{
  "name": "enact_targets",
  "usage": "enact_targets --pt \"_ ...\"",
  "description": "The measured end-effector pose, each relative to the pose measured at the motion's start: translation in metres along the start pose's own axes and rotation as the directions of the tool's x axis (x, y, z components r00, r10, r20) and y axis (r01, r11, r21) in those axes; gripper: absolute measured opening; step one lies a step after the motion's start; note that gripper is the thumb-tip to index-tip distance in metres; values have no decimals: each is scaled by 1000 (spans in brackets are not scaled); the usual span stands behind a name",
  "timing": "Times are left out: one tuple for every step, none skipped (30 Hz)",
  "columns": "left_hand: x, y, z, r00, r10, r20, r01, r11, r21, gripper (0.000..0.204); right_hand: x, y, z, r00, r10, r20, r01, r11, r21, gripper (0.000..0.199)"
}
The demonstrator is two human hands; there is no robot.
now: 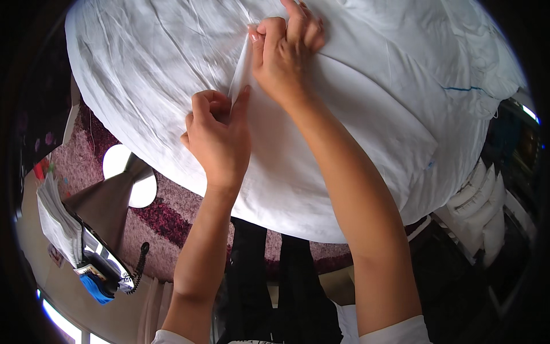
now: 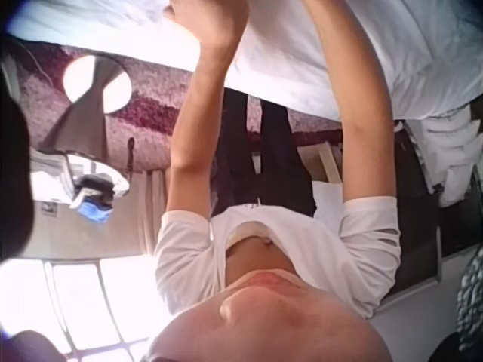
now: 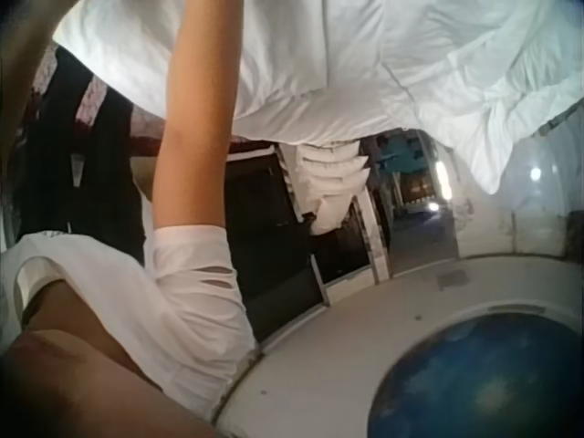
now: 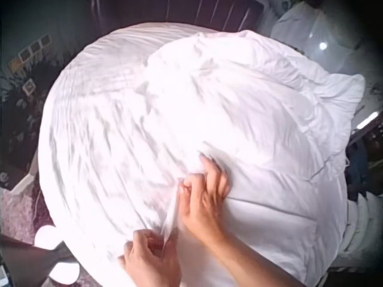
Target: The person folds a white cloth on a round table, smoothing and aligning edges before stacking it. They then pick up a white cable, coil it, and place it on the table.
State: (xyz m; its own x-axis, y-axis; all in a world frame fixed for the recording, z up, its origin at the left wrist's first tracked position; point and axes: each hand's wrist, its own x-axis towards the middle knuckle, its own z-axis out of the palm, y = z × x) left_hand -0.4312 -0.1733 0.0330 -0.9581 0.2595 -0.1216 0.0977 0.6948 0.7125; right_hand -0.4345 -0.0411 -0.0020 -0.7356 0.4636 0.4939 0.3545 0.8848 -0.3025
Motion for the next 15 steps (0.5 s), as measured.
enact_targets --pt "2 -3 -6 997 0 77 1 1000 -7 24 1 1 1 1000 -13 -2 13 1000 5 15" --pt "1 -8 -14 987 -7 161 8 1000 -9 26 -1 3 2 1000 -20 5 20 1000 10 15" --pt "-1 -12 -24 971 -12 241 15 1000 -12 29 -2 6 2 1000 -28 9 28 999 17 15" --pt "-5 -12 -37 944 -35 329 25 999 35 35 -2 8 2 999 -49 4 49 999 14 15" --pt "-13 -22 -46 927 5 376 -33 997 69 36 -2 7 2 999 -44 8 44 999 2 15" --pt "-26 -36 -53 928 86 362 -137 983 119 35 -1 6 2 999 -41 9 41 999 -14 15" --pt "-39 -51 -56 920 168 353 -238 957 168 34 -1 6 2 999 -38 10 38 999 -32 15" --pt "-48 -62 -59 918 208 337 -272 950 155 34 -1 8 3 999 -50 -3 49 998 -44 15" --pt "-56 -72 -60 915 243 323 -301 943 143 34 1 5 0 998 -57 -7 57 997 -59 14" --pt "-61 -83 -56 930 241 278 -281 953 113 33 4 5 -5 998 -65 -10 64 995 -77 14" --pt "-65 -88 -51 937 264 230 -296 948 120 33 8 3 -11 997 -75 -11 73 993 -93 14" --pt "-66 -92 -45 942 285 177 -310 941 134 32 7 -1 -18 1000 -15 12 16 998 -57 29" --pt "-67 -94 -41 944 306 125 -322 935 148 32 -1 -8 -32 997 -27 69 26 999 21 29" --pt "-68 -93 -37 953 290 87 -301 939 166 31 -13 -17 -52 990 -43 131 30 995 98 29" --pt "-69 -95 -36 955 290 66 -298 939 171 31 -27 -28 -72 979 -61 194 27 984 174 29"
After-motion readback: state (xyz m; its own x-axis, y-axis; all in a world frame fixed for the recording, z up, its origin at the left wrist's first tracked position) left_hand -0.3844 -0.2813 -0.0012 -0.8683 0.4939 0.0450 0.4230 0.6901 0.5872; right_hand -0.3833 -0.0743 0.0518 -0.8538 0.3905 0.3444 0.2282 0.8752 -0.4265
